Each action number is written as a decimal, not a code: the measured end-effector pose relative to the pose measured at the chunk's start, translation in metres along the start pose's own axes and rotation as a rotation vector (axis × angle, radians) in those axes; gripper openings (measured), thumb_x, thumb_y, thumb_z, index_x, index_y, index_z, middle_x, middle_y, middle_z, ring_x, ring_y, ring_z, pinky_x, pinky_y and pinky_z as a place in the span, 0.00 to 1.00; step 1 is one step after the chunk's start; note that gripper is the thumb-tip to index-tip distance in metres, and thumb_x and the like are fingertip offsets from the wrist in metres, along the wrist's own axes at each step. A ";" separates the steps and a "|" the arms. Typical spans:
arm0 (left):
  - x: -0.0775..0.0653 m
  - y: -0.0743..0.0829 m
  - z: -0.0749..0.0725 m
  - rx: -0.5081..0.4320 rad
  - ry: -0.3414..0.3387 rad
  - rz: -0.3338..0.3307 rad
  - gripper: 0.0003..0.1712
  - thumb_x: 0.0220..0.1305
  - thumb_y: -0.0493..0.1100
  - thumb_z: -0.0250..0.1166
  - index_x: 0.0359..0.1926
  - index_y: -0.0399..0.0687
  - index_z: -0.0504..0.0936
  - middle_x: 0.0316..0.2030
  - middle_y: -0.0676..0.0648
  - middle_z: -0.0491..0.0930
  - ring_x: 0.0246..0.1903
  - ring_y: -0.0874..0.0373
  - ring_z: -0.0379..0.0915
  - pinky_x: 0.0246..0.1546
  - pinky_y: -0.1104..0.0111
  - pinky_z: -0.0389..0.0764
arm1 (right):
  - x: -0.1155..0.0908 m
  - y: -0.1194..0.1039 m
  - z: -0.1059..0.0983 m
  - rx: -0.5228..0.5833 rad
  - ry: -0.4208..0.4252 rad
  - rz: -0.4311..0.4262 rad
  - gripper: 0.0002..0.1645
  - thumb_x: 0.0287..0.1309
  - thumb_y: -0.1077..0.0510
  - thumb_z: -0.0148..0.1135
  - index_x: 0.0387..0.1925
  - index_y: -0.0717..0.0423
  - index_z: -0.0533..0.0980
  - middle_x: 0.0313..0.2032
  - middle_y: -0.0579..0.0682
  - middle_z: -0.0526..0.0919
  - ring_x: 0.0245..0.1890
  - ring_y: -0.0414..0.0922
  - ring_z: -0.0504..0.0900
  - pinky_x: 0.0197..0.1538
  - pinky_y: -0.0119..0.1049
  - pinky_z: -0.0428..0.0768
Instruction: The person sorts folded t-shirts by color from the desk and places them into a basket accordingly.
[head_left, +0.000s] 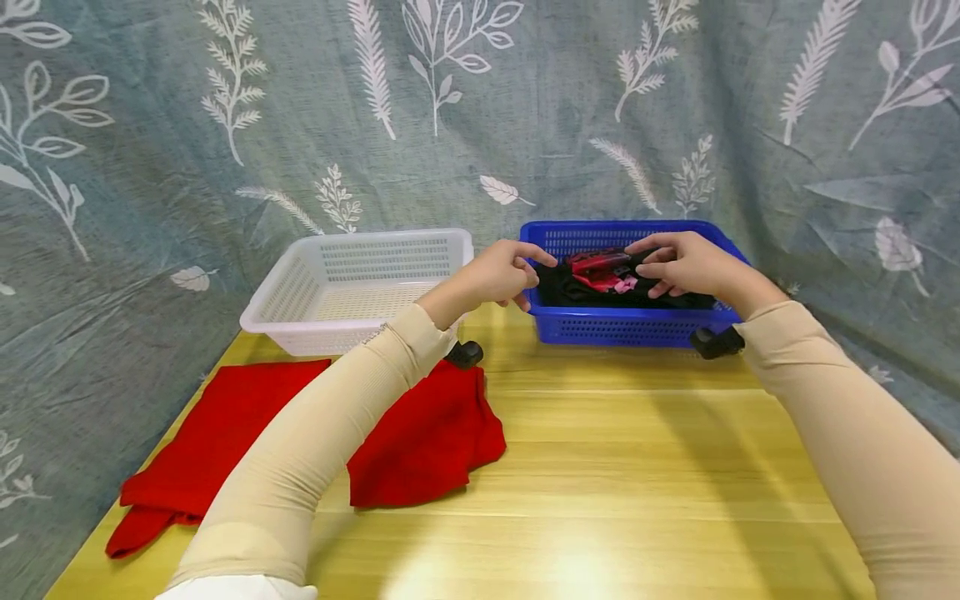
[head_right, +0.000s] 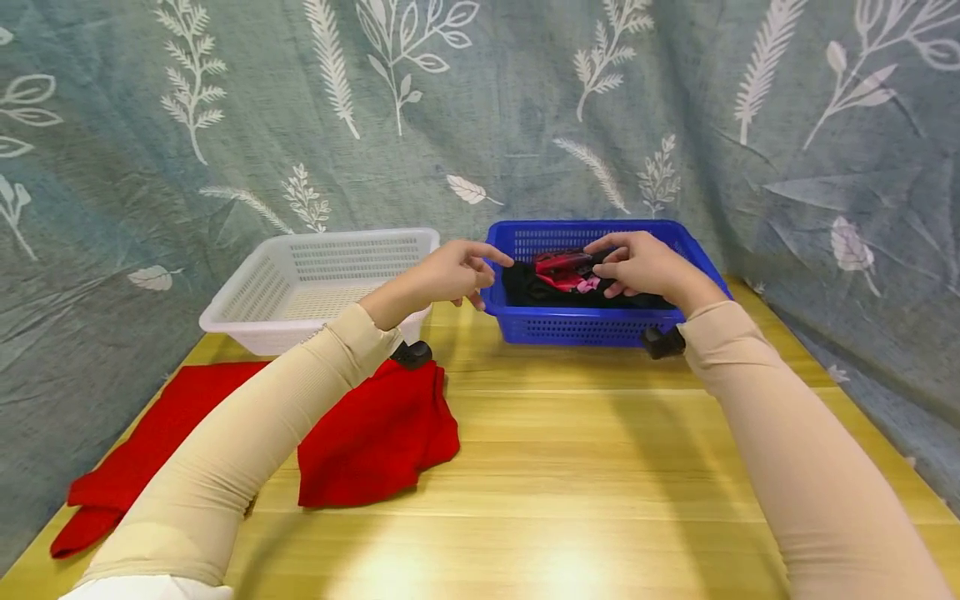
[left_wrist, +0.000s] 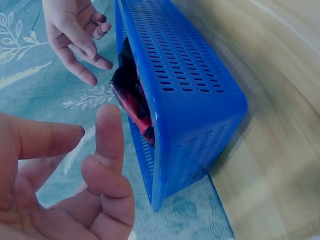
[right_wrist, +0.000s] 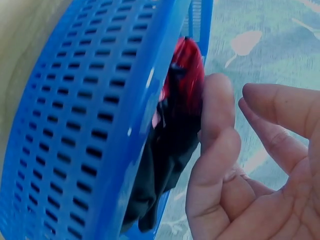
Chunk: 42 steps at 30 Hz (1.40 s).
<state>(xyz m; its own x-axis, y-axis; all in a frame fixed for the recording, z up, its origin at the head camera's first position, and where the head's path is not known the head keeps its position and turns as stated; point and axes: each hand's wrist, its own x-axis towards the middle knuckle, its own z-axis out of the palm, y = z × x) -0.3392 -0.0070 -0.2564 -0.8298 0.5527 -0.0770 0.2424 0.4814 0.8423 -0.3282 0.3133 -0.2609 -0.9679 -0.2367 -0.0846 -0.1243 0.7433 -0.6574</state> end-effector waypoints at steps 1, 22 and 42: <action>-0.005 -0.001 -0.002 -0.001 -0.003 -0.002 0.25 0.79 0.32 0.53 0.70 0.54 0.81 0.23 0.50 0.71 0.32 0.48 0.89 0.21 0.70 0.62 | 0.000 -0.001 0.002 0.001 -0.004 -0.005 0.31 0.82 0.53 0.56 0.79 0.55 0.67 0.70 0.71 0.74 0.40 0.44 0.90 0.41 0.36 0.86; -0.121 -0.054 -0.032 0.107 -0.006 0.017 0.28 0.80 0.43 0.61 0.77 0.60 0.72 0.61 0.39 0.81 0.38 0.42 0.90 0.34 0.63 0.80 | -0.017 -0.051 0.069 0.042 -0.110 -0.189 0.28 0.81 0.52 0.60 0.76 0.48 0.71 0.67 0.64 0.78 0.39 0.49 0.91 0.45 0.43 0.88; -0.204 -0.110 -0.045 0.093 -0.002 -0.107 0.34 0.78 0.46 0.66 0.80 0.62 0.67 0.61 0.37 0.79 0.35 0.44 0.87 0.25 0.66 0.77 | -0.025 -0.075 0.153 0.142 -0.459 -0.255 0.34 0.79 0.51 0.62 0.80 0.43 0.66 0.72 0.70 0.71 0.35 0.59 0.93 0.36 0.41 0.83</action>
<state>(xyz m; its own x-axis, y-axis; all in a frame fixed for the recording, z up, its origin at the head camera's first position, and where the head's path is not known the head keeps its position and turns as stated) -0.2193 -0.2028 -0.3097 -0.8525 0.4960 -0.1648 0.1980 0.5983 0.7764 -0.2610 0.1680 -0.3245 -0.7123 -0.6707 -0.2068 -0.2809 0.5425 -0.7917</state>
